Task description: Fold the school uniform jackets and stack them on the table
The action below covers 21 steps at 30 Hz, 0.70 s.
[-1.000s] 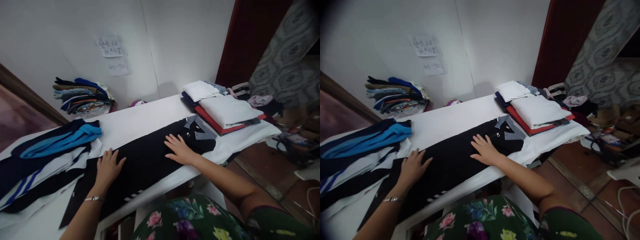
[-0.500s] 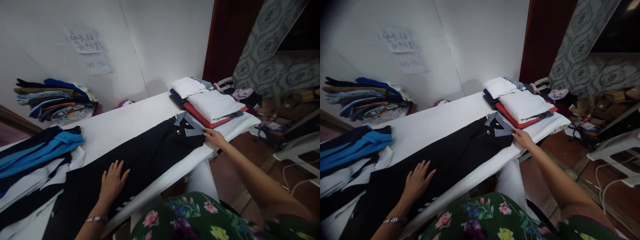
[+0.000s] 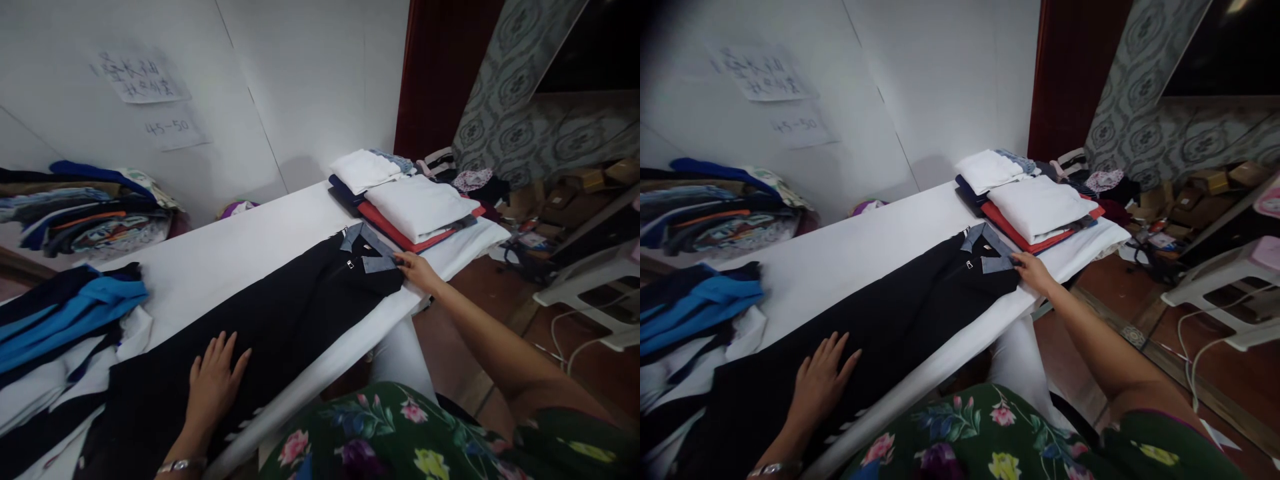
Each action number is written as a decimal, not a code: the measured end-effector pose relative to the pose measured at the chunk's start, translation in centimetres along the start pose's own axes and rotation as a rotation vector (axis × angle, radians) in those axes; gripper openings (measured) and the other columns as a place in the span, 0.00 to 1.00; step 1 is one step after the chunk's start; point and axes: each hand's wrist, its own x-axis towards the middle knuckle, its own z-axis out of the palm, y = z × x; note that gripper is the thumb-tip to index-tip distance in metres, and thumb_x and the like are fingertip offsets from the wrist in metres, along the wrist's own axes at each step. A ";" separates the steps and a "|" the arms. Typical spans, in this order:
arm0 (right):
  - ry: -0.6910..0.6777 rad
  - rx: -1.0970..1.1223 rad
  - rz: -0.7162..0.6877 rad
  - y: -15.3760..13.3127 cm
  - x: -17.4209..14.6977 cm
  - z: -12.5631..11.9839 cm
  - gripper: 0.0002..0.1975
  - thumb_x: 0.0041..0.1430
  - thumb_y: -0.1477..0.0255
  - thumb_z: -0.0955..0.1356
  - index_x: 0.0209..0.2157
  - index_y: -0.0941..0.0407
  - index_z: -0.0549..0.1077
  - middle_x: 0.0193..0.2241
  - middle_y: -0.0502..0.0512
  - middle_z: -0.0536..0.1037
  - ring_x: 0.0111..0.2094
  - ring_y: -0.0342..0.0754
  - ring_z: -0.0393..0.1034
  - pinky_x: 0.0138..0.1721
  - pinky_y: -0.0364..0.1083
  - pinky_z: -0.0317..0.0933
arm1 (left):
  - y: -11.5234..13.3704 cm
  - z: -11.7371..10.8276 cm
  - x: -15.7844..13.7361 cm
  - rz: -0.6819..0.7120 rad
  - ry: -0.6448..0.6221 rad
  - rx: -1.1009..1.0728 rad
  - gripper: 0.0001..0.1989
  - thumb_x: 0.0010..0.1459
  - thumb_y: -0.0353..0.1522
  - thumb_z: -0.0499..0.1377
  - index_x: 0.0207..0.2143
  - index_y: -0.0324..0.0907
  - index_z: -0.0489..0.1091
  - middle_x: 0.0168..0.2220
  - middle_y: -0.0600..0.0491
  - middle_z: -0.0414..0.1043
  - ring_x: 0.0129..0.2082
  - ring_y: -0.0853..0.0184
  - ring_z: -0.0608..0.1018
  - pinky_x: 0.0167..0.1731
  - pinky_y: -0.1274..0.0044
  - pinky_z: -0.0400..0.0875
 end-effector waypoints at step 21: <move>0.221 -0.028 0.213 -2.0 -4.0 -1.7 0.24 0.62 0.57 0.61 0.52 0.57 0.70 0.35 0.58 0.79 0.31 0.51 0.73 0.36 0.49 0.67 | 0.0 0.3 -0.1 -0.044 0.014 -0.098 0.30 0.59 0.42 0.44 0.60 0.39 0.61 0.64 0.43 0.57 0.65 0.54 0.57 0.60 0.57 0.53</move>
